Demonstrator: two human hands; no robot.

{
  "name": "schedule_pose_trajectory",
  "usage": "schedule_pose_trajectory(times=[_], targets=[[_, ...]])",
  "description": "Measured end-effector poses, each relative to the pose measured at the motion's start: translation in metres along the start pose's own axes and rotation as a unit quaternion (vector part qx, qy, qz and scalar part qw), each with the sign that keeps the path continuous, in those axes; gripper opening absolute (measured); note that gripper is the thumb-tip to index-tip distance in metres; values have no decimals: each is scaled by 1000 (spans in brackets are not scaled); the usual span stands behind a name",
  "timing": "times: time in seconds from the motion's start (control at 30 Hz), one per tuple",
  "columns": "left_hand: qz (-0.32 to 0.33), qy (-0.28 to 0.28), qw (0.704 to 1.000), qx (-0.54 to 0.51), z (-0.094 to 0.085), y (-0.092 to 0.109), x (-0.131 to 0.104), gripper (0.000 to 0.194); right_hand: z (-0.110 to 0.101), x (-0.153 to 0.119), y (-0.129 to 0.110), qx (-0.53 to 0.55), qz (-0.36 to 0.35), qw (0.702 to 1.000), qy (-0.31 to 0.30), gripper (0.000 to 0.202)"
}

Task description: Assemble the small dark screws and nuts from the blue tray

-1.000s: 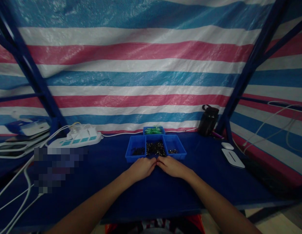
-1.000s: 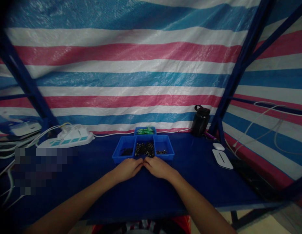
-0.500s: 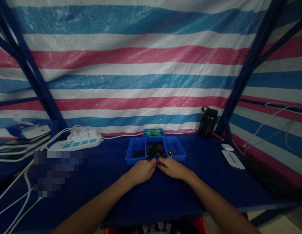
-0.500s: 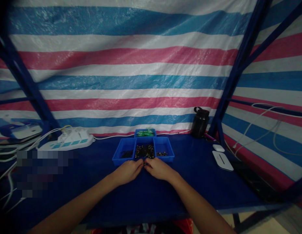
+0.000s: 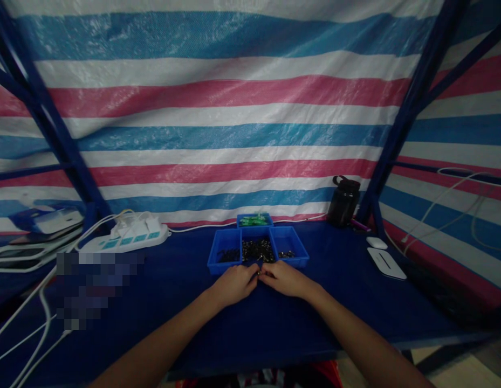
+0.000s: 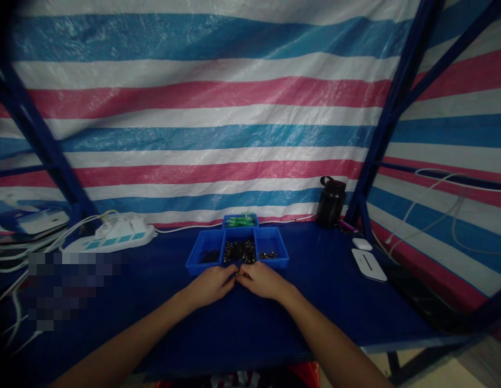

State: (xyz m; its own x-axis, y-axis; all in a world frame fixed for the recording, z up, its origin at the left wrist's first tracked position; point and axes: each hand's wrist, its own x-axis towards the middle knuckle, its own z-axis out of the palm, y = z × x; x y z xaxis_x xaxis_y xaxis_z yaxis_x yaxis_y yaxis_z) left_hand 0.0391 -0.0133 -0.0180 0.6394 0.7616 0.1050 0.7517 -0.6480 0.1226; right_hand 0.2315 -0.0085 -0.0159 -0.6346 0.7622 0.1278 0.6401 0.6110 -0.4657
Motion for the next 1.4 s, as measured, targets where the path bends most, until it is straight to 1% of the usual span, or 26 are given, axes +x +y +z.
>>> schedule_pose_trajectory(times=[0.1, 0.2, 0.4, 0.6, 0.77, 0.87, 0.97, 1.1, 1.23, 1.4], targets=[[4, -7, 1000, 0, 0, -1, 0, 15, 2, 0, -1, -17, -8, 1000, -8, 23], [8, -5, 1000, -10, -1, -1, 0, 16, 1, 0, -2, -23, -13, 1000, -2, 23], [17, -2, 1000, -14, -6, 1, -1, 14, -1, -1, -1, -25, 7, 1000, -7, 22], [28, 2, 999, -30, -6, 3, -2, 22, -1, -2, 1, -24, 13, 1000, 4, 14], [32, 3, 999, -30, -5, 1, -1, 26, -3, -3, 0, -14, 16, 1000, 0, 17], [31, 4, 999, -31, -7, 2, -1, 26, -3, -3, -1, -11, 25, 1000, 3, 18], [46, 8, 998, -39, -9, 3, -1, 25, -4, -3, 0, -11, 22, 1000, 5, 18], [62, 14, 997, -47, -8, 5, -1, 24, -3, -2, 2, -21, 3, 1000, -2, 17], [63, 13, 997, -49, -7, 5, 0, 24, -2, -1, 3, -30, 12, 999, -7, 19], [64, 24, 996, -53, -10, 6, -1, 22, -2, -1, 4, -43, 18, 999, -1, 21]])
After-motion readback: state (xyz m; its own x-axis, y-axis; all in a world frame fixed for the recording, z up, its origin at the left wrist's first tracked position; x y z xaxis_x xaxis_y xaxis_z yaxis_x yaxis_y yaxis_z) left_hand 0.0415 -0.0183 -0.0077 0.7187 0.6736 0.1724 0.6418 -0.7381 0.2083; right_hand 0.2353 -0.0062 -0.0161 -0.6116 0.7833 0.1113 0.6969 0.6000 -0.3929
